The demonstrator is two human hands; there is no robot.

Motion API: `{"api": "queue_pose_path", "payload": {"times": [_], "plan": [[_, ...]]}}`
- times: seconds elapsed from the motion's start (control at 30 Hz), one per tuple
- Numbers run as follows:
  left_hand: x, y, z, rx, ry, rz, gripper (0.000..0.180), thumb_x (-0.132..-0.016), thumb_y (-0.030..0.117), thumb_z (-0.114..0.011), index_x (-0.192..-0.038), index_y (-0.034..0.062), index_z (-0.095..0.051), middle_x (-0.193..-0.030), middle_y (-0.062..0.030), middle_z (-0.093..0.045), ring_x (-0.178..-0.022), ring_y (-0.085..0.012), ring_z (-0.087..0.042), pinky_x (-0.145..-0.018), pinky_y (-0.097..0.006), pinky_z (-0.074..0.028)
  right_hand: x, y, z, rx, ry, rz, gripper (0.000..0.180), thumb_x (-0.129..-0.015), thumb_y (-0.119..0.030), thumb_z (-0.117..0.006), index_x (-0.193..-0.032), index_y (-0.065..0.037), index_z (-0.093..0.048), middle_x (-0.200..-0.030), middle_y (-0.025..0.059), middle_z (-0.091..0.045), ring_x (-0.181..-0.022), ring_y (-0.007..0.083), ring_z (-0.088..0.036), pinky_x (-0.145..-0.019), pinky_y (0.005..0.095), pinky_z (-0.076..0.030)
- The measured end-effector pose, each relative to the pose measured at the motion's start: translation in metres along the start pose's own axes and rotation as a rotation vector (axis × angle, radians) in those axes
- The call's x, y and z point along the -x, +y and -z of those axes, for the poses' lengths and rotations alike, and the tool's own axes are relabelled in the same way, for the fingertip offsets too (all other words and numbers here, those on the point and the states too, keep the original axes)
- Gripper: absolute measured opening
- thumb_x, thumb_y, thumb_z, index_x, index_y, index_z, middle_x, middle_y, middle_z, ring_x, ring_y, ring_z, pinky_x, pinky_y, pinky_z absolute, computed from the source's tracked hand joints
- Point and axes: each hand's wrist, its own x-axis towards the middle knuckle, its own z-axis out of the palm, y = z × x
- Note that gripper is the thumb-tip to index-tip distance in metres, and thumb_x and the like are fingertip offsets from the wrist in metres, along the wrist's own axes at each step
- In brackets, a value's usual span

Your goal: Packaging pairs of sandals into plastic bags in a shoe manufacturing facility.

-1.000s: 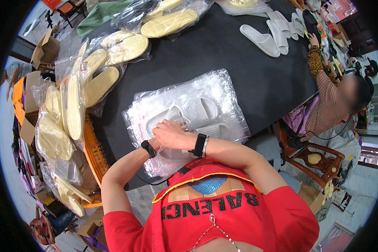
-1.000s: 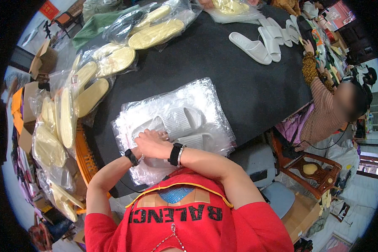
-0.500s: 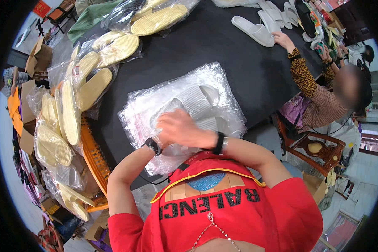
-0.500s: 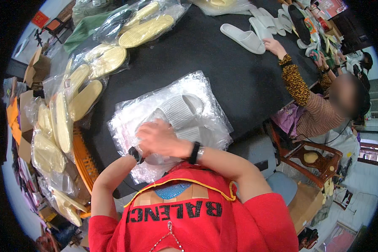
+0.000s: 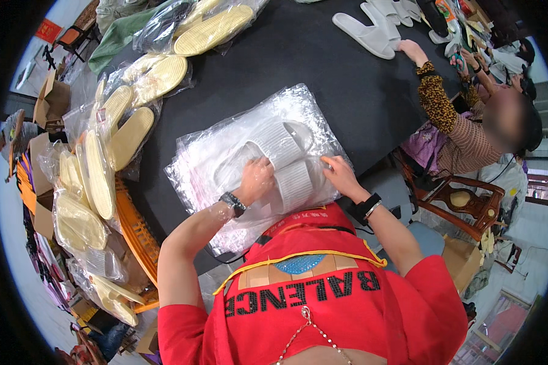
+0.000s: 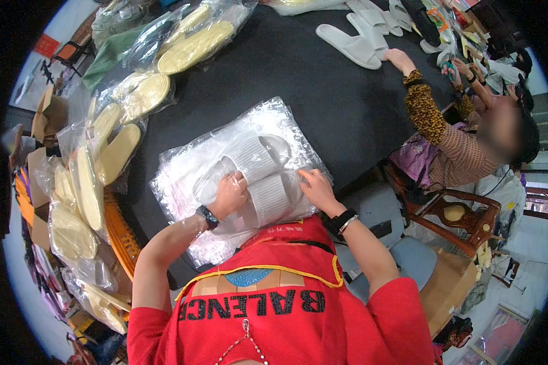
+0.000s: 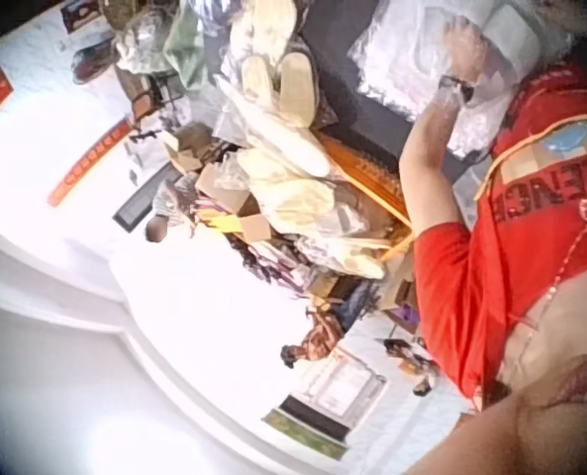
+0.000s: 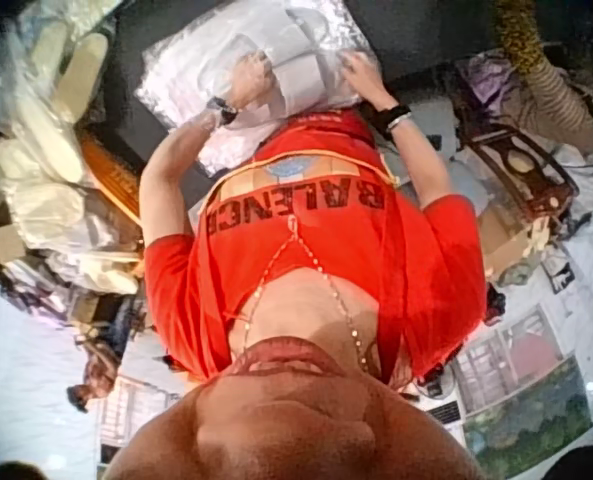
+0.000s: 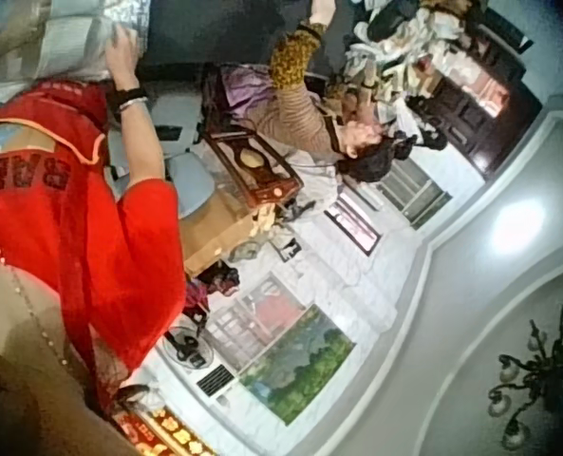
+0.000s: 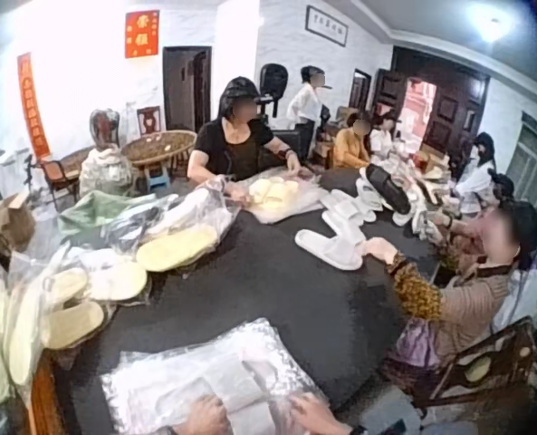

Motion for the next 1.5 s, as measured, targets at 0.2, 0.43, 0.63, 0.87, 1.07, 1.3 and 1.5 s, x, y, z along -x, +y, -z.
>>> {"api": "queue_pose_path", "payload": {"times": [0.2, 0.43, 0.63, 0.87, 1.07, 1.3, 1.5], "plan": [[0.023, -0.017, 0.022, 0.009, 0.077, 0.163, 0.021, -0.056, 0.008, -0.057, -0.076, 0.0016, -0.054, -0.085, -0.0144, -0.051, -0.080, -0.0326, -0.052, -0.071, -0.043, -0.041, -0.015, -0.015, -0.015, -0.433, -0.074, -0.104, 0.031, -0.082, -0.020, -0.056, -0.106, 0.000, -0.056, -0.074, 0.0103, -0.061, -0.067, 0.0174, -0.058, -0.062, 0.0298, -0.045], [0.040, -0.044, 0.020, -0.077, 0.170, 0.186, 0.031, -0.059, 0.009, -0.058, -0.089, 0.0015, -0.056, -0.091, -0.0141, -0.051, -0.091, -0.0320, -0.050, -0.077, -0.042, -0.040, -0.034, 0.004, -0.037, -0.537, 0.085, -0.176, 0.014, -0.083, -0.013, -0.054, -0.085, 0.001, -0.056, -0.062, 0.0064, -0.058, -0.055, 0.0118, -0.057, -0.051, 0.0264, -0.045], [0.142, -0.082, 0.031, -0.243, 0.140, 0.400, 0.015, -0.063, 0.005, -0.054, -0.077, 0.0016, -0.058, -0.088, -0.0149, -0.053, -0.086, -0.0330, -0.052, -0.074, -0.043, -0.041, -0.032, 0.000, -0.033, -0.689, 0.055, -0.238, 0.017, -0.090, -0.016, -0.047, -0.087, 0.000, -0.052, -0.069, 0.0068, -0.056, -0.057, 0.0141, -0.059, -0.051, 0.0257, -0.048], [0.207, -0.070, 0.074, 0.010, 0.414, 0.739, 0.034, -0.074, 0.008, -0.055, -0.109, 0.0069, -0.056, -0.111, -0.0144, -0.054, -0.098, -0.0359, -0.053, -0.080, -0.037, -0.044, -0.028, -0.008, -0.023, -0.530, 0.037, -0.232, 0.019, -0.091, -0.016, -0.045, -0.087, 0.000, -0.053, -0.068, 0.0064, -0.056, -0.056, 0.0132, -0.058, -0.051, 0.0248, -0.048], [0.223, -0.061, 0.130, 0.306, 0.927, 0.866, 0.030, -0.076, 0.000, -0.049, -0.105, -0.0031, -0.055, -0.098, -0.0155, -0.061, -0.094, -0.0272, -0.057, -0.082, -0.031, -0.042, -0.008, -0.010, -0.010, -0.539, 0.105, -0.080, 0.021, -0.087, -0.009, -0.046, -0.107, 0.000, -0.049, -0.068, 0.0063, -0.056, -0.055, 0.0110, -0.055, -0.052, 0.0247, -0.047], [0.069, 0.047, 0.165, -0.337, -0.020, 0.389, 0.021, -0.061, 0.008, -0.058, -0.081, 0.0039, -0.058, -0.081, -0.0146, -0.053, -0.084, -0.0316, -0.055, -0.070, -0.040, -0.045, 0.007, -0.006, -0.002, -0.049, 0.095, 0.351, 0.027, -0.082, -0.003, -0.046, -0.108, -0.003, -0.056, -0.083, 0.0153, -0.053, -0.069, 0.0272, -0.055, -0.062, 0.0357, -0.043], [-0.032, -0.006, 0.018, -0.173, 0.014, 0.116, 0.023, -0.063, 0.007, -0.054, -0.086, -0.0003, -0.054, -0.092, -0.0175, -0.053, -0.080, -0.0338, -0.057, -0.071, -0.041, -0.047, -0.004, 0.033, -0.030, -0.125, -0.004, 0.209, 0.028, -0.078, -0.005, -0.051, -0.105, -0.001, -0.056, -0.086, 0.0189, -0.055, -0.079, 0.0351, -0.054, -0.069, 0.0407, -0.043]]}}
